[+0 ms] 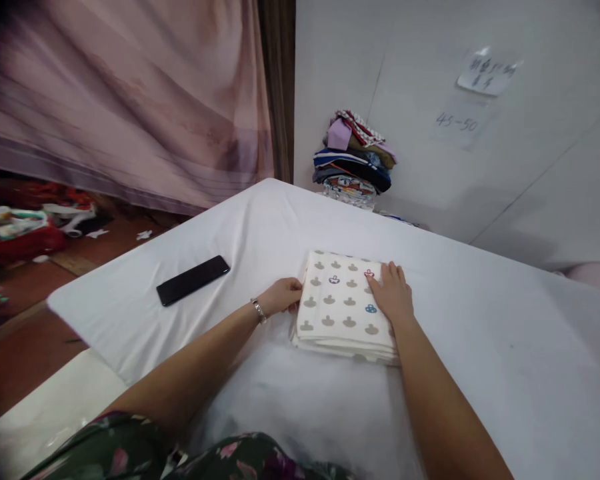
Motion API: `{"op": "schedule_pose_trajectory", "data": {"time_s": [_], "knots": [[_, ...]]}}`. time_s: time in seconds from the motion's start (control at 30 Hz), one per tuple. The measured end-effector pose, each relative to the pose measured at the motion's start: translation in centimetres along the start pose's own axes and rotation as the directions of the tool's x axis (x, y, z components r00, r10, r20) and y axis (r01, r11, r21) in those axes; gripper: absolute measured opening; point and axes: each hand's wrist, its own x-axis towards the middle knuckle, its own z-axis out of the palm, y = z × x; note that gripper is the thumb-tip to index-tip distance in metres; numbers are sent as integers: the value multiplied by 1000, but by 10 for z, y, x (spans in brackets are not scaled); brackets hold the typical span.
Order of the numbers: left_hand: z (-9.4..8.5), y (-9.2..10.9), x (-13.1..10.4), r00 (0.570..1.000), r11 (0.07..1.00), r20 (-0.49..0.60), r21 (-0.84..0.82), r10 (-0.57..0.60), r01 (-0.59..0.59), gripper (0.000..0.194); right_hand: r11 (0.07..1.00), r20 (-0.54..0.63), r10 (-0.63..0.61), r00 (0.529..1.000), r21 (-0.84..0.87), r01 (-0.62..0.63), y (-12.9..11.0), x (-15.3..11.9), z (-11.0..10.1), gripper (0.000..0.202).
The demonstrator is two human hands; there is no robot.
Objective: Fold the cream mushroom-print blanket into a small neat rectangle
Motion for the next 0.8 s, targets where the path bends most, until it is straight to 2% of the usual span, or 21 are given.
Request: {"op": "schedule_pose_trajectory", "data": {"time_s": [0.17, 0.27, 0.33, 0.37, 0.43, 0.5, 0.53, 0.57, 0.67, 0.7, 0.8], "knots": [[-3, -16, -22, 999, 994, 23, 105, 30, -33, 17, 1000, -18, -13, 1000, 7, 13, 0, 0, 0, 66], [-8, -21, -34, 997, 988, -67, 154, 32, -22, 17, 1000, -35, -18, 999, 12, 18, -1, -1, 1, 65], [-7, -12, -38, 979, 981, -183, 188, 91, -56, 17, 1000, -42, -14, 999, 25, 15, -2, -2, 3, 64], [-5, -4, -39, 956, 970, -248, 221, 158, -103, 19, 999, -43, -13, 999, 35, 14, -4, -2, 4, 64], [3, 17, -35, 874, 909, -326, 336, 360, -249, 26, 998, -50, -11, 999, 67, 14, -7, -2, 6, 63], [16, 38, -23, 775, 776, -278, 497, 567, -389, 37, 990, -60, 1, 998, 141, 8, -9, 0, 4, 63], [24, 46, -15, 754, 710, -222, 569, 618, -415, 44, 974, -48, 19, 999, 226, -7, -9, 1, 2, 63], [31, 50, -6, 759, 659, -166, 633, 629, -407, 50, 941, -22, 40, 999, 338, -30, -6, 2, -2, 64], [46, 45, 21, 866, 591, -87, 763, 493, -260, 62, 758, 72, 95, 993, 641, -119, 14, 4, -20, 62], [48, 40, 29, 884, 572, -76, 787, 462, -231, 64, 684, 91, 123, 988, 714, -151, 25, 3, -27, 60], [48, 27, 41, 877, 525, -84, 826, 474, -205, 66, 490, 146, 224, 964, 838, -241, 57, -5, -39, 51]]}}
